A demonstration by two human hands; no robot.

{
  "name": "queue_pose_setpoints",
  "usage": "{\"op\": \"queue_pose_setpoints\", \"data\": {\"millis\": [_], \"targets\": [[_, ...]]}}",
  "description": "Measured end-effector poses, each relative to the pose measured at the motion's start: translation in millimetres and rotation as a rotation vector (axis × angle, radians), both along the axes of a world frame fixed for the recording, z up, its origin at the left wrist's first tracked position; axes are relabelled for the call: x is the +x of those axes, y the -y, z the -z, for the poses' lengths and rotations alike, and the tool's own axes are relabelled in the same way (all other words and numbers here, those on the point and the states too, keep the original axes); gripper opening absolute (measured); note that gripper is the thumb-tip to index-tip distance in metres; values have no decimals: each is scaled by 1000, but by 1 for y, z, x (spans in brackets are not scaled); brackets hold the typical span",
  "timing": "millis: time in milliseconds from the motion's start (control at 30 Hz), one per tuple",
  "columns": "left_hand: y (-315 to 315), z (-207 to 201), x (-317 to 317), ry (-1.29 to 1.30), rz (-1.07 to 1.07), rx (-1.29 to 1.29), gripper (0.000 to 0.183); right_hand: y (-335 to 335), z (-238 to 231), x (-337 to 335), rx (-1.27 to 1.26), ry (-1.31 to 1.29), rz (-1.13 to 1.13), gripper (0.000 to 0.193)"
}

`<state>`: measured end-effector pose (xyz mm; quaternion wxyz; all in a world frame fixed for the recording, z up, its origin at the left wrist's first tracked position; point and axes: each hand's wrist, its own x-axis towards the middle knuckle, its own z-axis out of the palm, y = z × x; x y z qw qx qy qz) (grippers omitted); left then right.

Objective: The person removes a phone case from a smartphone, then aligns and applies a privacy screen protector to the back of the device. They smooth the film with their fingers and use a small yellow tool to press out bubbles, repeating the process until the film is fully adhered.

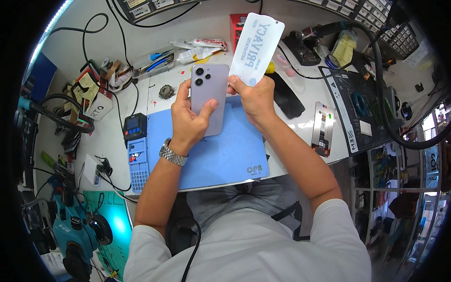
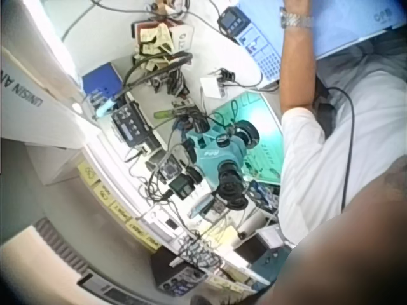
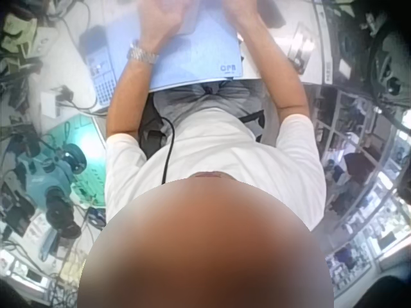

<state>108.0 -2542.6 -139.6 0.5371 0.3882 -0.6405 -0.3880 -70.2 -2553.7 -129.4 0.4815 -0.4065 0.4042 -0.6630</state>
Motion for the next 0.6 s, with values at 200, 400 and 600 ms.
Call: {"op": "queue_pose_setpoints", "data": {"millis": [200,400,600], "targets": [[-3,-2,-1,12,47,-63,64,-1,-2,2,-74,47,61,15],[-6,-2,-4,9,70,-74,72,1,-3,-2,-104,40,77,16],[-6,-1,-5,53,93,-121,75,5,-12,-13,-170,-28,94,15]]}}
